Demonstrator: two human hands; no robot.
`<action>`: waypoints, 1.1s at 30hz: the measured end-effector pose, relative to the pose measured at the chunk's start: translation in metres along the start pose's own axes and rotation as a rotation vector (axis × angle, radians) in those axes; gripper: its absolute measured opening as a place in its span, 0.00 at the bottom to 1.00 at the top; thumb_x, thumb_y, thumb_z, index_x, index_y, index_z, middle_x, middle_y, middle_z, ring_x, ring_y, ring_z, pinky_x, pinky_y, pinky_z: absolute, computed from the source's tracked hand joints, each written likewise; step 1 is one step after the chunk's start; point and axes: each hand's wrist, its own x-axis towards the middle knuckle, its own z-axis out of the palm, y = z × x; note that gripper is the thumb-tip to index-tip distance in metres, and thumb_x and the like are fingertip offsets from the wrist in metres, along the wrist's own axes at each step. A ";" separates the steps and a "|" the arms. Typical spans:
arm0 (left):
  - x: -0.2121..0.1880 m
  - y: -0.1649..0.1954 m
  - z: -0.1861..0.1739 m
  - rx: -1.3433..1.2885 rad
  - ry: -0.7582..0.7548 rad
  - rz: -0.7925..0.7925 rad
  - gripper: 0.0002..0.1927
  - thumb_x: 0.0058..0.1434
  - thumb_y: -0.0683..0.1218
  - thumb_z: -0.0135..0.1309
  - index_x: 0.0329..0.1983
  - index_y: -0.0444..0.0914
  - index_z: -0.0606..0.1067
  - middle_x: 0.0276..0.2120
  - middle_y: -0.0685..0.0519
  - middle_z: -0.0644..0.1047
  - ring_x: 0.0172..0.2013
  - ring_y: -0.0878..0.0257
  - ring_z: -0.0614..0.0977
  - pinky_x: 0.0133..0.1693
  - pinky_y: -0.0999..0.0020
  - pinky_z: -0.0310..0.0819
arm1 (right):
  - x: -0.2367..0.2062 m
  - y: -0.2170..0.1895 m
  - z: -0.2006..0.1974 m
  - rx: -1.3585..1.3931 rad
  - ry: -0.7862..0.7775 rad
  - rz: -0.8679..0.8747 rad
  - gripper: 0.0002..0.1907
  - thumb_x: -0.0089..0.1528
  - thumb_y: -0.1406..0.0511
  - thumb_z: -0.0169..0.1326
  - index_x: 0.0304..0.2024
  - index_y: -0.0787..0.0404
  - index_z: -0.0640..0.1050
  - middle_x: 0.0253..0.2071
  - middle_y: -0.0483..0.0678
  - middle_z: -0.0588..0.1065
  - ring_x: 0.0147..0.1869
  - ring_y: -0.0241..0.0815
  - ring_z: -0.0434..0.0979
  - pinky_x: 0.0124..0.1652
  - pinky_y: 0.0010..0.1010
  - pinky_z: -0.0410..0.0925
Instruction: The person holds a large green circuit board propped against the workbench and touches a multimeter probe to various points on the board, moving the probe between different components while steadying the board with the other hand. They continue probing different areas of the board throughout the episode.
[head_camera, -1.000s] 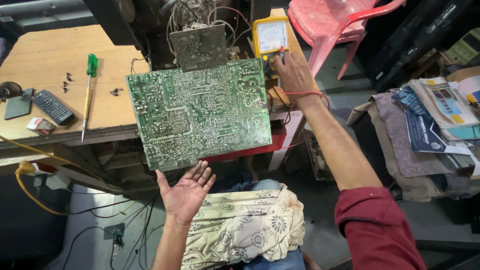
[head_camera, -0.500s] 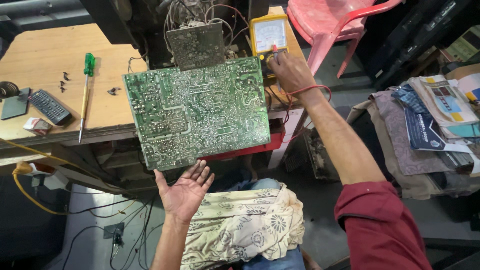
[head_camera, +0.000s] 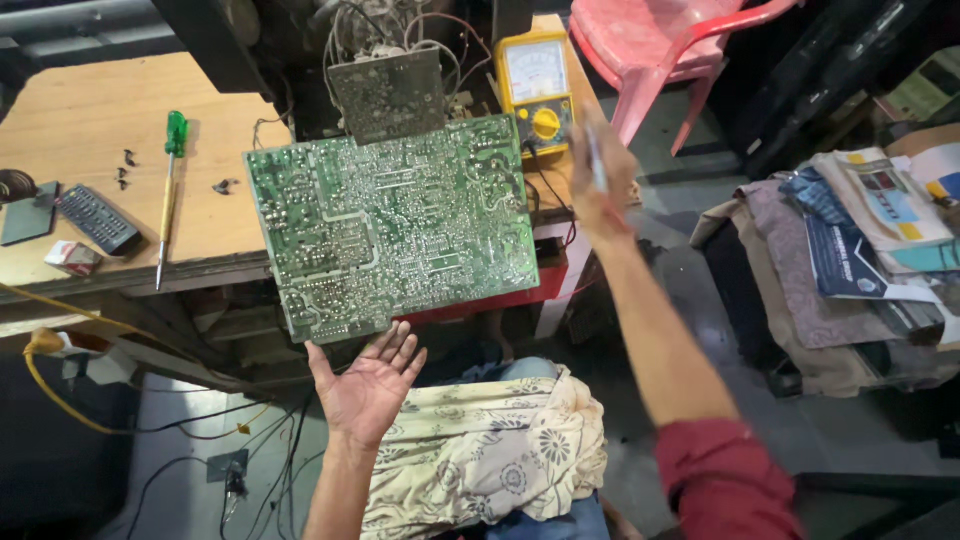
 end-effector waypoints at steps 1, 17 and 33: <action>-0.001 0.000 -0.001 -0.010 -0.015 -0.001 0.62 0.52 0.84 0.45 0.61 0.21 0.67 0.59 0.36 0.73 0.60 0.46 0.72 0.67 0.43 0.56 | -0.016 -0.011 -0.002 0.195 0.056 0.163 0.17 0.74 0.66 0.50 0.62 0.70 0.74 0.44 0.53 0.81 0.44 0.42 0.81 0.44 0.35 0.75; 0.000 0.000 -0.003 -0.013 -0.022 -0.001 0.62 0.53 0.83 0.46 0.61 0.21 0.65 0.60 0.36 0.71 0.62 0.45 0.70 0.69 0.43 0.55 | -0.101 -0.058 0.012 0.255 0.086 0.366 0.08 0.65 0.70 0.62 0.45 0.68 0.82 0.38 0.43 0.78 0.38 0.28 0.73 0.39 0.20 0.67; -0.001 -0.001 0.002 -0.002 -0.009 0.010 0.63 0.54 0.83 0.44 0.61 0.20 0.65 0.60 0.36 0.71 0.62 0.45 0.70 0.69 0.43 0.54 | -0.091 -0.059 0.021 0.221 0.061 0.404 0.05 0.64 0.71 0.62 0.41 0.67 0.83 0.34 0.42 0.77 0.32 0.25 0.70 0.32 0.19 0.63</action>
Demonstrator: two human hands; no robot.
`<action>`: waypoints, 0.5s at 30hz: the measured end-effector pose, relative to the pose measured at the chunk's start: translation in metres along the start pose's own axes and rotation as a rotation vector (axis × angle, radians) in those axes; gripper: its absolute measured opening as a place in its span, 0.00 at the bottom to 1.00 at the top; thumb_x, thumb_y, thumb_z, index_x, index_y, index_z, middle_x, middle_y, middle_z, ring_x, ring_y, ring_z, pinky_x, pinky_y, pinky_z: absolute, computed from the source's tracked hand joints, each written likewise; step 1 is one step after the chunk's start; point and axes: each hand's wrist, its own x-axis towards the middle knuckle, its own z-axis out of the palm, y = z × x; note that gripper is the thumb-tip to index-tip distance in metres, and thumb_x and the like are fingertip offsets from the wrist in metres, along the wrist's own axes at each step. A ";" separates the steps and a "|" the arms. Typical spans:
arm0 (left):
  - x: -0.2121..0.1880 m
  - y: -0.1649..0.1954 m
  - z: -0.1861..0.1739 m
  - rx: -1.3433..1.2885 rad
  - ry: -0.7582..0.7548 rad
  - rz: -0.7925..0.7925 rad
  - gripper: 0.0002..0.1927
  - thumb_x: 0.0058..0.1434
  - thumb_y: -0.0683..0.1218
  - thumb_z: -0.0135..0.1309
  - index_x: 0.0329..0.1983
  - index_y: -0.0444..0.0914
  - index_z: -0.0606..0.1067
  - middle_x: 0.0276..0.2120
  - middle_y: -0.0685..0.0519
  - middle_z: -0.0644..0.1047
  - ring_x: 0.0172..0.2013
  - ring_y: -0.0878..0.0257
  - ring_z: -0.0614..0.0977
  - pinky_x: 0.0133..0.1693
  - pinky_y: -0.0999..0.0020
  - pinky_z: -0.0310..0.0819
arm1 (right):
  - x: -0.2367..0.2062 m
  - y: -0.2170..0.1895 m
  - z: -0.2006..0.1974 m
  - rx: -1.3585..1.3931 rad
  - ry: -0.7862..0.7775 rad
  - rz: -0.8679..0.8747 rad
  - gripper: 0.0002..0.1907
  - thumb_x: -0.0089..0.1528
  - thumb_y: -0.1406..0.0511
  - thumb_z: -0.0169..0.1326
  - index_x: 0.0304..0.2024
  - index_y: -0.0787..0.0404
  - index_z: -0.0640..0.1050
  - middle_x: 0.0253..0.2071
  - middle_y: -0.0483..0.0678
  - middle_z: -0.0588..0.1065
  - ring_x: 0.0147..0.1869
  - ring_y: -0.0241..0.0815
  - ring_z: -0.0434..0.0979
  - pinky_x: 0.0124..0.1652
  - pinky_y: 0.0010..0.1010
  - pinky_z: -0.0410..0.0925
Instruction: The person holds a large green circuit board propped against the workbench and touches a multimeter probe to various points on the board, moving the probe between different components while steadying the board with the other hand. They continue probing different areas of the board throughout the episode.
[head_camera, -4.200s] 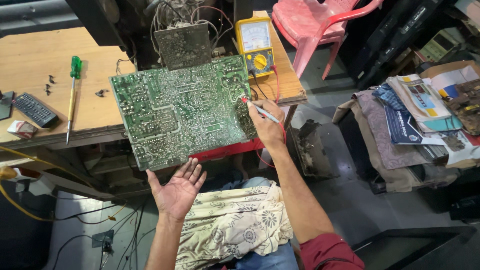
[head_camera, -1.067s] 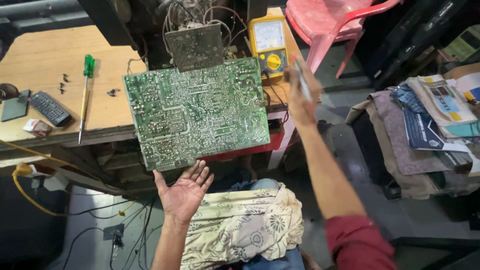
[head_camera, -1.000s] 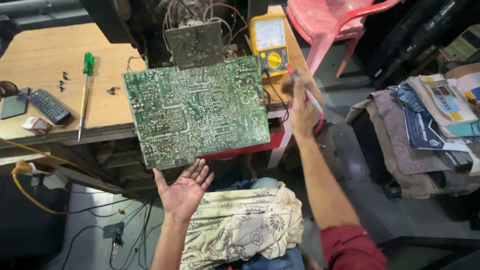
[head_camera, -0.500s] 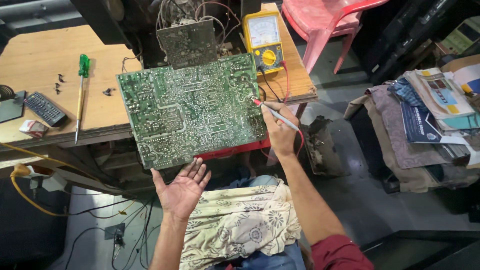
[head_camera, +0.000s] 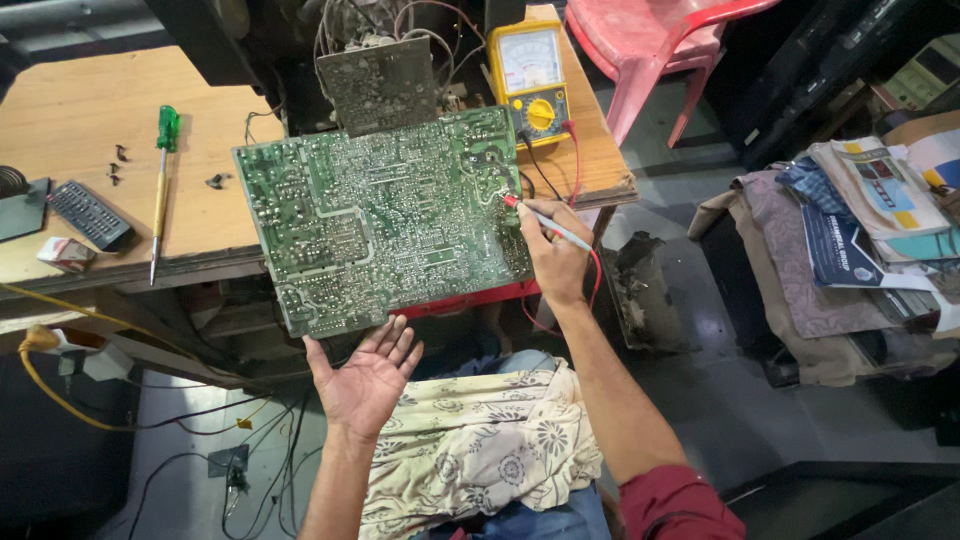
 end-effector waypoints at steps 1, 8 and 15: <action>0.000 0.000 0.000 0.001 0.008 0.001 0.63 0.54 0.83 0.44 0.61 0.20 0.65 0.60 0.36 0.71 0.62 0.45 0.70 0.69 0.44 0.55 | 0.001 -0.001 0.000 -0.010 -0.003 0.012 0.05 0.64 0.71 0.62 0.41 0.67 0.83 0.34 0.42 0.77 0.31 0.25 0.70 0.31 0.19 0.63; 0.000 0.000 -0.001 0.000 0.012 -0.002 0.63 0.54 0.84 0.44 0.61 0.20 0.65 0.60 0.36 0.71 0.62 0.45 0.70 0.69 0.44 0.55 | 0.002 -0.002 0.001 -0.003 -0.012 -0.001 0.05 0.64 0.71 0.62 0.42 0.67 0.83 0.36 0.43 0.78 0.33 0.26 0.71 0.33 0.20 0.64; 0.001 0.000 -0.004 -0.013 -0.003 -0.009 0.63 0.53 0.84 0.45 0.61 0.20 0.65 0.60 0.36 0.71 0.61 0.45 0.70 0.69 0.44 0.55 | 0.003 -0.002 0.001 -0.032 -0.014 -0.050 0.05 0.64 0.70 0.62 0.42 0.67 0.83 0.37 0.45 0.79 0.36 0.29 0.75 0.36 0.22 0.67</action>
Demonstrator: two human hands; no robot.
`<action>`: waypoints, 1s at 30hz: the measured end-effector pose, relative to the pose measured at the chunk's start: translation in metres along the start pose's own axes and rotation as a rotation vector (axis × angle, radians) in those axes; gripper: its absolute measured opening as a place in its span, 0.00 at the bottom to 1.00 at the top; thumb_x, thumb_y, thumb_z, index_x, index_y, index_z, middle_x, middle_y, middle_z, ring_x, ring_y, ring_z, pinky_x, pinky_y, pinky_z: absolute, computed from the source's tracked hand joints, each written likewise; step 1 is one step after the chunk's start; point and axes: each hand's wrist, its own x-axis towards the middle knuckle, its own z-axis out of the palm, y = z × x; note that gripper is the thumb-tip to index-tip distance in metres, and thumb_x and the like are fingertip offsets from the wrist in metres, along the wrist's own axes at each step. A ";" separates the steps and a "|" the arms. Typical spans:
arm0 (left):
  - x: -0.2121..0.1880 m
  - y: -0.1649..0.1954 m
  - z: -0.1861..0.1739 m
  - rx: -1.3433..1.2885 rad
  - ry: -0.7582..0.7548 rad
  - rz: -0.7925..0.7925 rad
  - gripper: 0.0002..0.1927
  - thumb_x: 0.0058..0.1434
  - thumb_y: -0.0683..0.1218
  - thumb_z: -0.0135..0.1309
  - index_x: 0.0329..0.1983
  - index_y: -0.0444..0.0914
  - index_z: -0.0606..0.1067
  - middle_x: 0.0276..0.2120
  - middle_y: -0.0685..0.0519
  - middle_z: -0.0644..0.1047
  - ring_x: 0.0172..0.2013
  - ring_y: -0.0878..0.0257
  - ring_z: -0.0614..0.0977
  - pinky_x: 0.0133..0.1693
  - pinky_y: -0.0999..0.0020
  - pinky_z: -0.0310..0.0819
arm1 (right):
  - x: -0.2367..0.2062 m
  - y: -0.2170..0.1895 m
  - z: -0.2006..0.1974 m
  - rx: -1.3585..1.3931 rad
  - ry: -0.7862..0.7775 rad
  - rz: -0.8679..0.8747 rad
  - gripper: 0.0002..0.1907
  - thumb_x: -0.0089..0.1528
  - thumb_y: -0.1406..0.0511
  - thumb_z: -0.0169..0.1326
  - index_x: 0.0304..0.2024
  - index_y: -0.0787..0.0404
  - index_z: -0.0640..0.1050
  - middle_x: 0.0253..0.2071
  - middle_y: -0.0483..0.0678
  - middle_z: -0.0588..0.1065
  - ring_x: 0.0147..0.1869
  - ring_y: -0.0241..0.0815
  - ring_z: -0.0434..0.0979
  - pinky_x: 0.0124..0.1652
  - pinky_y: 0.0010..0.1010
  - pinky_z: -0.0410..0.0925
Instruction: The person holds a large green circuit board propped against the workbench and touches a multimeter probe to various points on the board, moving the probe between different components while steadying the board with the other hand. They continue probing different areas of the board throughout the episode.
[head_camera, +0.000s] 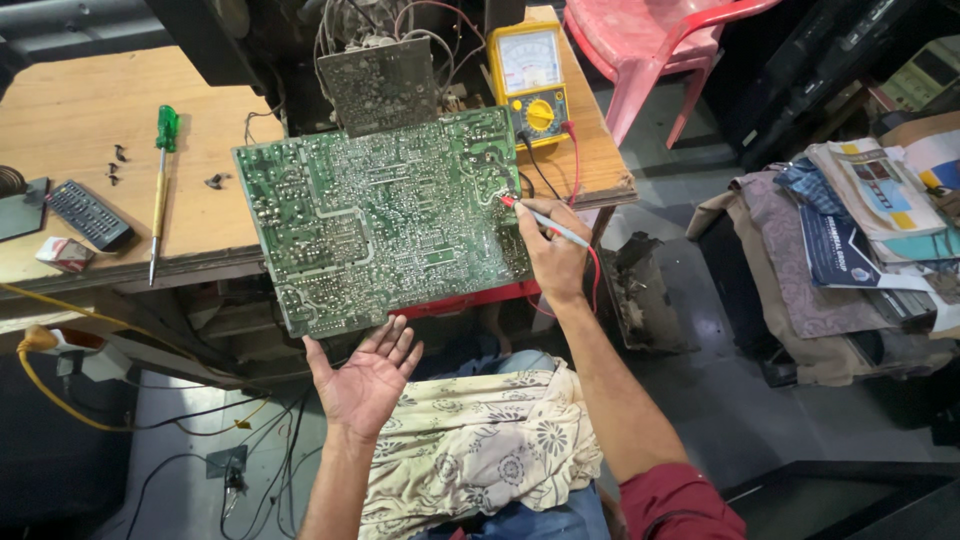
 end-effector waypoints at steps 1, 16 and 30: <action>0.000 0.000 0.000 0.002 -0.002 0.001 0.63 0.53 0.84 0.45 0.61 0.20 0.65 0.60 0.36 0.71 0.61 0.45 0.70 0.68 0.43 0.55 | 0.000 0.000 0.000 0.002 0.002 0.006 0.05 0.64 0.70 0.62 0.42 0.66 0.83 0.37 0.45 0.79 0.36 0.30 0.75 0.36 0.22 0.67; 0.000 0.000 0.000 0.005 -0.001 0.004 0.62 0.53 0.83 0.46 0.62 0.21 0.64 0.60 0.37 0.71 0.61 0.46 0.71 0.68 0.44 0.56 | 0.007 -0.003 -0.006 -0.114 -0.070 -0.034 0.06 0.62 0.69 0.62 0.40 0.67 0.83 0.34 0.48 0.80 0.33 0.33 0.77 0.34 0.25 0.69; 0.001 0.000 -0.002 -0.023 -0.028 -0.003 0.62 0.53 0.83 0.47 0.61 0.21 0.66 0.60 0.36 0.71 0.61 0.46 0.71 0.69 0.43 0.56 | 0.009 -0.002 -0.004 -0.115 -0.073 -0.006 0.06 0.63 0.68 0.62 0.40 0.66 0.83 0.33 0.46 0.79 0.30 0.30 0.74 0.31 0.23 0.66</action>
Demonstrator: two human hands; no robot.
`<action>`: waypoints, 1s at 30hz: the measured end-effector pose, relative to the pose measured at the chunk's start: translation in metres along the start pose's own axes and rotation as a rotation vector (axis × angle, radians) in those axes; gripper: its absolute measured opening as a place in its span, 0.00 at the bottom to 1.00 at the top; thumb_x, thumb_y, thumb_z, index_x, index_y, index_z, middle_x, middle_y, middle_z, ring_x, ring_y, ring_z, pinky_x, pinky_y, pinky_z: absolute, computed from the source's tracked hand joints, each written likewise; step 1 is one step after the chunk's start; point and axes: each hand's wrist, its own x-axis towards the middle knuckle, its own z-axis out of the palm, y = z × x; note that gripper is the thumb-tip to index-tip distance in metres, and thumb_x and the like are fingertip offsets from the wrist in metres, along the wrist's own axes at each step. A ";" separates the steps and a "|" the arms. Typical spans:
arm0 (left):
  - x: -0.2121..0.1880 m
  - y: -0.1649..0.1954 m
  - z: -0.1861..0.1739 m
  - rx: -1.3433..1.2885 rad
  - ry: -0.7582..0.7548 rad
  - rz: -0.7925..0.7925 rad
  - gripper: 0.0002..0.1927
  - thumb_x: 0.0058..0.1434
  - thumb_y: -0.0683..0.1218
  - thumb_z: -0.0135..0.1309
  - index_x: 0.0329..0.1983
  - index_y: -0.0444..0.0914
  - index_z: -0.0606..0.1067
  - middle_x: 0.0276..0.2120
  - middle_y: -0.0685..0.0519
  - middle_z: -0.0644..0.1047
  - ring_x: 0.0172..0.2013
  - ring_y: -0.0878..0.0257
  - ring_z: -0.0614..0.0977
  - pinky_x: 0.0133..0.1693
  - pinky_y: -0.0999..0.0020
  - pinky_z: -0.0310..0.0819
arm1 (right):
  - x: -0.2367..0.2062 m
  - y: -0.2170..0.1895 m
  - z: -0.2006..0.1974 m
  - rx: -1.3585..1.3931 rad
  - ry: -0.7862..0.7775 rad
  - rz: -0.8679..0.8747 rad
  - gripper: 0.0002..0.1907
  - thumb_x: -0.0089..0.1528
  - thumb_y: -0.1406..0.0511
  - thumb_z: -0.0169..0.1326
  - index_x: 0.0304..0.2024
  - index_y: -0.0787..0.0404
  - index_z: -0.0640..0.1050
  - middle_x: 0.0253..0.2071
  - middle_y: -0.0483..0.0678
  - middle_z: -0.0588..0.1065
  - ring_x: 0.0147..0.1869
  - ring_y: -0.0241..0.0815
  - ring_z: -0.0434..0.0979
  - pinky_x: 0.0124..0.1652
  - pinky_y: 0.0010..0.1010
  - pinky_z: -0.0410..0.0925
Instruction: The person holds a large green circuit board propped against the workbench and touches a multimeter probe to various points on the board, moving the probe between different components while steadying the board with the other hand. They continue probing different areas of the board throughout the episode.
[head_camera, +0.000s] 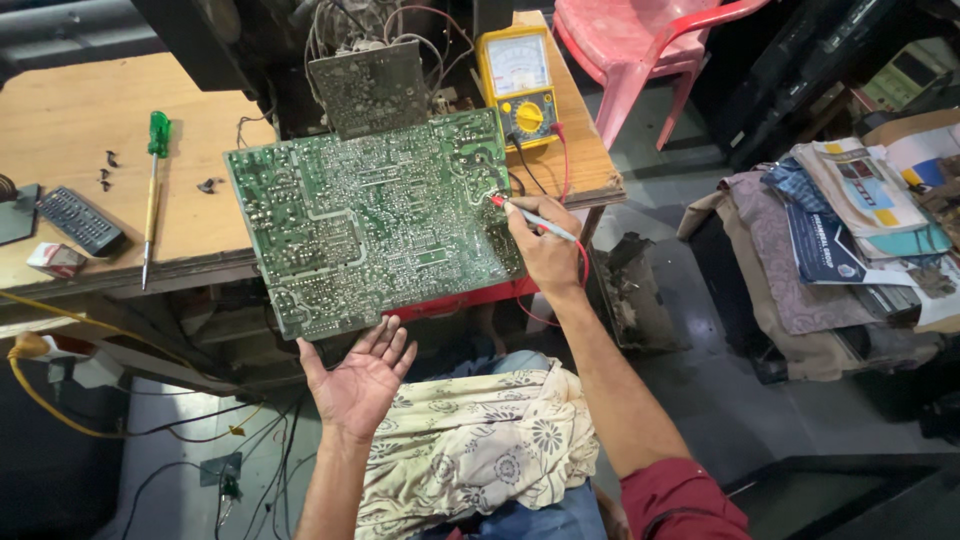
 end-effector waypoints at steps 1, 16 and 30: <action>0.000 0.000 0.000 0.002 -0.002 0.000 0.62 0.53 0.83 0.47 0.61 0.21 0.65 0.60 0.37 0.71 0.61 0.46 0.71 0.69 0.43 0.56 | 0.000 0.000 0.000 -0.005 0.002 0.003 0.06 0.63 0.68 0.62 0.40 0.66 0.83 0.32 0.46 0.78 0.30 0.29 0.73 0.31 0.22 0.66; -0.001 0.000 0.002 0.009 0.007 0.008 0.62 0.54 0.82 0.48 0.63 0.21 0.64 0.60 0.37 0.71 0.61 0.46 0.71 0.69 0.44 0.55 | -0.001 0.005 0.001 0.010 0.005 0.010 0.08 0.63 0.67 0.63 0.41 0.66 0.84 0.35 0.47 0.81 0.34 0.30 0.78 0.34 0.23 0.70; -0.001 0.002 0.002 -0.008 -0.005 -0.006 0.62 0.53 0.82 0.48 0.63 0.20 0.64 0.61 0.36 0.71 0.61 0.46 0.70 0.69 0.43 0.55 | -0.007 -0.003 0.000 0.052 0.036 -0.034 0.05 0.63 0.69 0.62 0.40 0.67 0.82 0.35 0.47 0.79 0.35 0.33 0.78 0.36 0.25 0.69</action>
